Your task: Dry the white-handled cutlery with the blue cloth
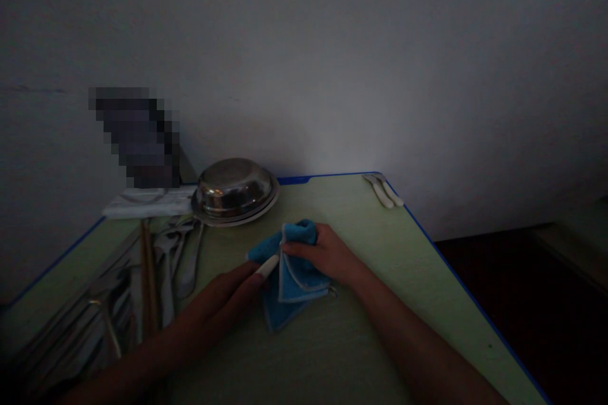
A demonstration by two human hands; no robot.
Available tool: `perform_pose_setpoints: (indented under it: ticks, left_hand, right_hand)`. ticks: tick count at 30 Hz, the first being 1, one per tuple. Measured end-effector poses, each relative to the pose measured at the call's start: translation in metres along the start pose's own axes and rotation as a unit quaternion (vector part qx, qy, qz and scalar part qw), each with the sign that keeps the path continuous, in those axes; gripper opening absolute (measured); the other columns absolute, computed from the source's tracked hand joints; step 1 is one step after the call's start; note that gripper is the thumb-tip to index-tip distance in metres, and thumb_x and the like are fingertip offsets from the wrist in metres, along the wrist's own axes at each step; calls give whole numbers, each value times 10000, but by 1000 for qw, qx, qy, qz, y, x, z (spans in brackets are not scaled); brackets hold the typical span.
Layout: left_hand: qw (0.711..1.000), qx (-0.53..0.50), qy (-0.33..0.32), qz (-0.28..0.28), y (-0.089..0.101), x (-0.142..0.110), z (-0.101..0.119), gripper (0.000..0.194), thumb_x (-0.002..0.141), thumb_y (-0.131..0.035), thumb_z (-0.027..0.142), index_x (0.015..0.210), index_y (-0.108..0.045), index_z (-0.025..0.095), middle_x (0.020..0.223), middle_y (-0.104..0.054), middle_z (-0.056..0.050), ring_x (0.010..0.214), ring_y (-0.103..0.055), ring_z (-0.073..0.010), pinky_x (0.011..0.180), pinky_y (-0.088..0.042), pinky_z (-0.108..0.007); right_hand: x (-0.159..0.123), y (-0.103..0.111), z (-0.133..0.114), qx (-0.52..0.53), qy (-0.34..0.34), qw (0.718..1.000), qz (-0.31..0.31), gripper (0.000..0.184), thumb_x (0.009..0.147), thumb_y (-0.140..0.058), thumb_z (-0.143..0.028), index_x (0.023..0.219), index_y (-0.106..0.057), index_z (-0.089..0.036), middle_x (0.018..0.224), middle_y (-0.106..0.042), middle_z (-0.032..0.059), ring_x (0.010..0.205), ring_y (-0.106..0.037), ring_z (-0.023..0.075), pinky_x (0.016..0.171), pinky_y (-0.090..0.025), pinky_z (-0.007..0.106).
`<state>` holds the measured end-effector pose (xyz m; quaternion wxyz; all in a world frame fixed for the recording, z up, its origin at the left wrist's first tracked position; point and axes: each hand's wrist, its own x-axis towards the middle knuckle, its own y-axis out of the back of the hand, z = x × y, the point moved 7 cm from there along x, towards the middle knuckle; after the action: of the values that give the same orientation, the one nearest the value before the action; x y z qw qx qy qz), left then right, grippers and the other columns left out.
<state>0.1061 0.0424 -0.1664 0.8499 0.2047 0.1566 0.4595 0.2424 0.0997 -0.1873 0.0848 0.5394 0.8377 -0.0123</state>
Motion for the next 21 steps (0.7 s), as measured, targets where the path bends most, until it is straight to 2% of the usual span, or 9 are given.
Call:
perform_pose_setpoints:
  ticks: [4, 9, 15, 21]
  left_hand:
    - [1000, 7, -1, 9, 1, 0, -2, 290, 950, -310, 353, 842, -523, 189, 728, -535, 27, 673, -519, -133, 634, -395, -235]
    - [1000, 13, -12, 17, 2, 0, -2, 263, 948, -317, 328, 841, -517, 194, 731, -547, 28, 668, -534, -131, 631, -394, -232]
    - [999, 22, -8, 24, 3, -1, -3, 262, 945, -327, 332, 824, -517, 198, 684, -521, 40, 622, -514, -127, 596, -380, -229]
    - [999, 6, -6, 31, 4, 1, -1, 249, 934, -349, 329, 828, -533, 199, 731, -567, 38, 642, -521, -127, 611, -386, -225]
  right_hand:
    - [-1, -1, -4, -7, -1, 1000, -29, 254, 730, -648, -390, 792, -648, -143, 714, -632, 1, 638, -567, 125, 645, -453, 265]
    - [-3, 7, -12, -84, 31, 996, -1, 310, 722, -660, -410, 868, -667, -137, 770, -661, 25, 682, -581, 147, 639, -446, 264]
    - [-4, 6, -18, -96, 58, 994, -5, 253, 770, -611, -380, 815, -690, -143, 784, -680, 27, 723, -597, 166, 670, -440, 266]
    - [-3, 12, -15, -61, 57, 996, 17, 240, 749, -629, -388, 694, -652, -155, 640, -617, -2, 620, -558, 149, 599, -418, 256]
